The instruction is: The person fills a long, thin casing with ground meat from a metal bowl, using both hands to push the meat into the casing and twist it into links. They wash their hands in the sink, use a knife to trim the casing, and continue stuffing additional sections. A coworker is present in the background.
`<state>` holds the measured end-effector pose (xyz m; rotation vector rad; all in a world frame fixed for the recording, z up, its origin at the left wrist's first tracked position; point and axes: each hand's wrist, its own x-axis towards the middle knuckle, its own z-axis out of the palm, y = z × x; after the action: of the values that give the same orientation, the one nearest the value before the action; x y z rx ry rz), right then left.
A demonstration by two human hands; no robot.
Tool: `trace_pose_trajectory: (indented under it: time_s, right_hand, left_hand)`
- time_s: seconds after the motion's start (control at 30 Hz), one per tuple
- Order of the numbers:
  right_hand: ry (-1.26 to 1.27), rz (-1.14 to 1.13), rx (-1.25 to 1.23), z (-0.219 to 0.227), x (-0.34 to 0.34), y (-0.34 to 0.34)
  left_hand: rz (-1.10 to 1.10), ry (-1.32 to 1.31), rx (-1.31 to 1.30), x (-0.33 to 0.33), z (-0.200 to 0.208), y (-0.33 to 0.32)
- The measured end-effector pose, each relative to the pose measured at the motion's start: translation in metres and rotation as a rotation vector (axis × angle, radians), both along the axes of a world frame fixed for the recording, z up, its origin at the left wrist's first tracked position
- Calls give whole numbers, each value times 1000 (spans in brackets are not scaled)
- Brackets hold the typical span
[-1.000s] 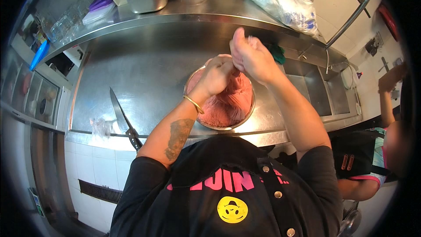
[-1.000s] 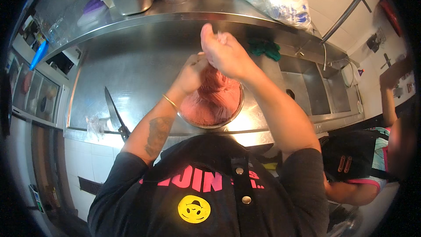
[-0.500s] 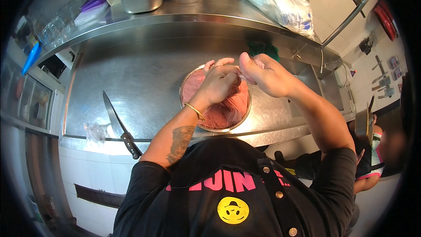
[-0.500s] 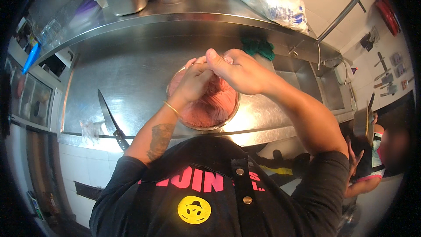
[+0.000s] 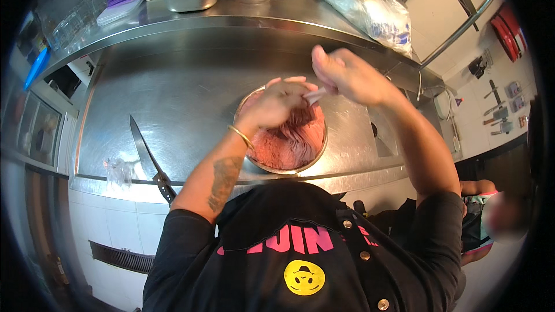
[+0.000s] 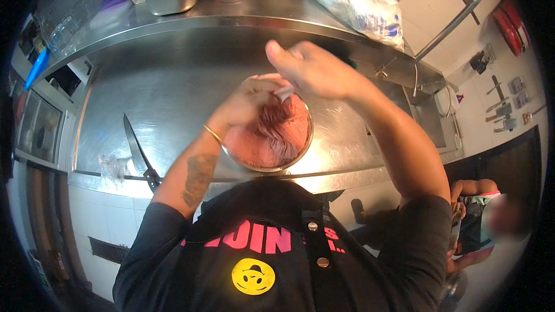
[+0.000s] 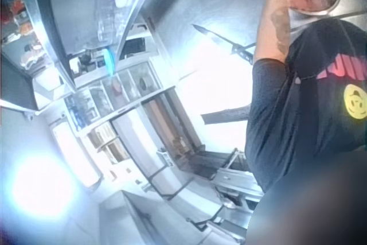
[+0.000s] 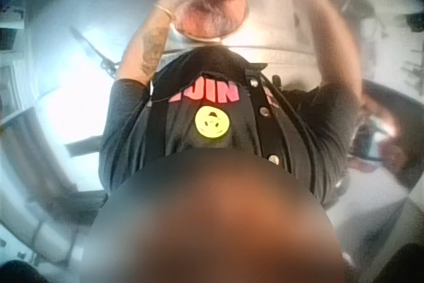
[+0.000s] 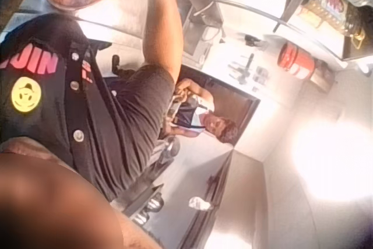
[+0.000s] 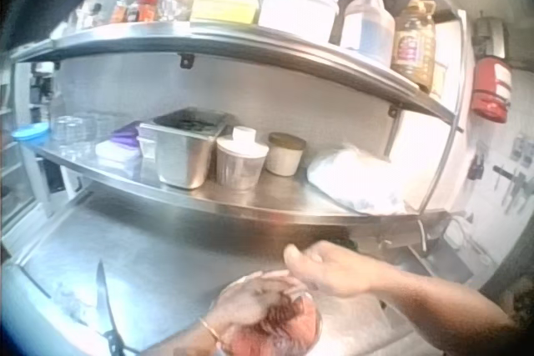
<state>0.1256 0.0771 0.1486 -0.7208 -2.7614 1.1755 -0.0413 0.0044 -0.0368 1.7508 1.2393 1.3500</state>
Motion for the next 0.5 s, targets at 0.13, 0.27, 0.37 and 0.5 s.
trace_pose_trajectory:
  time_s: [0.13, 0.27, 0.37, 0.5]
  right_hand:
    - [168, 23, -205, -3, -14, -2]
    - [215, -76, -278, -11, -19, -3]
    - [524, -126, -511, -39, -12, -4]
    - [746, -242, -541, -90, -4, -9]
  left_hand:
    - [-280, -431, -143, -7, 57, -1]
    - [-288, -686, -172, 11, 55, -4]
    - [-228, -904, -167, 15, 41, -2]
    - [-86, -868, -165, 21, 45, 1]
